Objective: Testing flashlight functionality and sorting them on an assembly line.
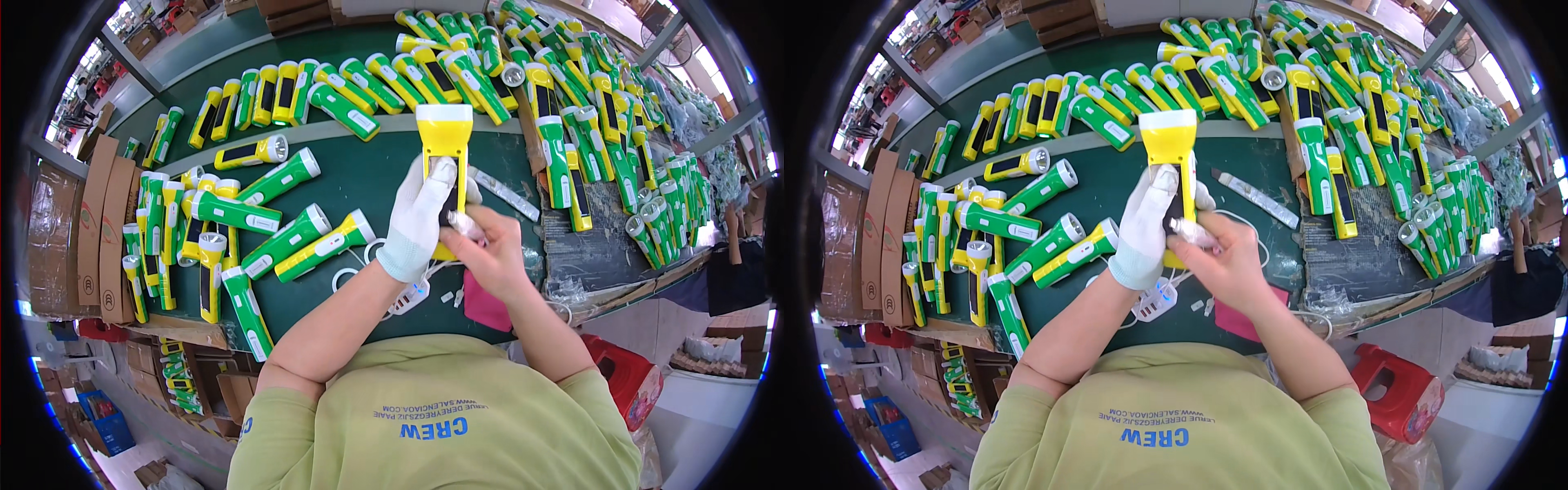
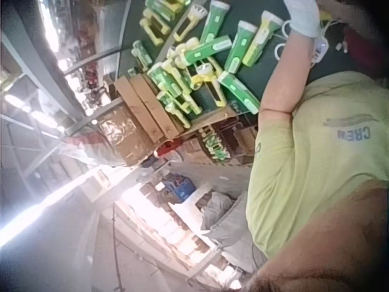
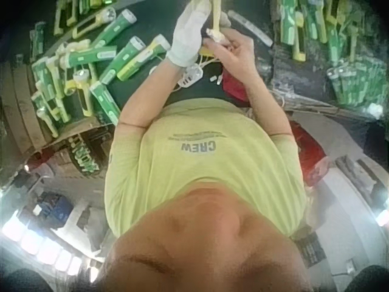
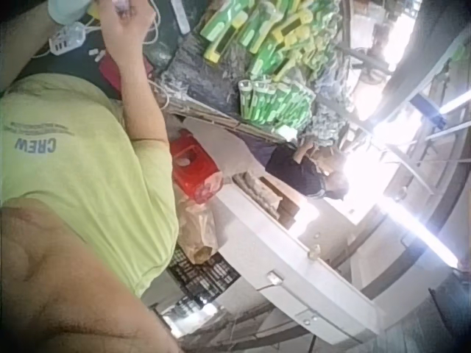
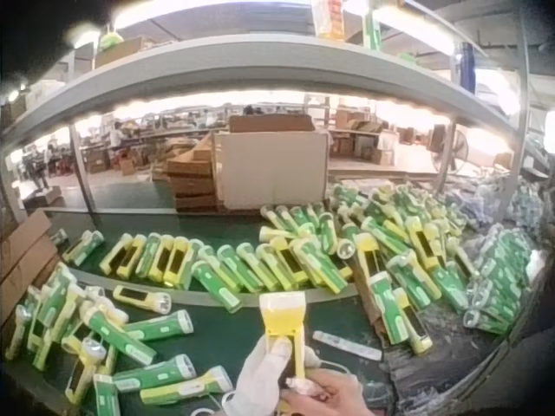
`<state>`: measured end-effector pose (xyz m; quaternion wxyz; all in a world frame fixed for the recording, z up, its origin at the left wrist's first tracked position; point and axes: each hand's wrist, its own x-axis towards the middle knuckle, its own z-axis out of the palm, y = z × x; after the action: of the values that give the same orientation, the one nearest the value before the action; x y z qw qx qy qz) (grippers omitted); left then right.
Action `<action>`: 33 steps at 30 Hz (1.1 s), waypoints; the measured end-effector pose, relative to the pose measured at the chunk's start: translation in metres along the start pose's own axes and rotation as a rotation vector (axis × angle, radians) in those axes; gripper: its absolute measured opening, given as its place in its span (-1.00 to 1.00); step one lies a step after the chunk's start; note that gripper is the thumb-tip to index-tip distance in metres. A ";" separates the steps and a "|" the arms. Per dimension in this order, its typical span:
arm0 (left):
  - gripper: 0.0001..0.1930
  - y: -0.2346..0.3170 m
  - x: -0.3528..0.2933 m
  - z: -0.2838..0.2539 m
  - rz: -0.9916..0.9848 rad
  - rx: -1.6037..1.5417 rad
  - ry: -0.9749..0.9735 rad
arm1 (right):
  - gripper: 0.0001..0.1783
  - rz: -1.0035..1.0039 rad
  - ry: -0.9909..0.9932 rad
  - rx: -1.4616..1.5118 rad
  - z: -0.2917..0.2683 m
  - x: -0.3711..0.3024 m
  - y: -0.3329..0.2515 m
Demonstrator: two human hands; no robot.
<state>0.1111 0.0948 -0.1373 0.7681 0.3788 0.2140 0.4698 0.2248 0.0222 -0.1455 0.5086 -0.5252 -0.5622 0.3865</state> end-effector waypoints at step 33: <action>-0.71 0.045 0.058 -0.111 0.131 1.339 0.000 | -0.45 0.374 0.583 -1.307 -0.275 0.004 0.057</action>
<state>0.0370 0.2002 -0.1697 0.3374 0.7856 0.4356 0.2814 0.5055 0.0077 -0.1493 0.1464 -0.8894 -0.4209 -0.1021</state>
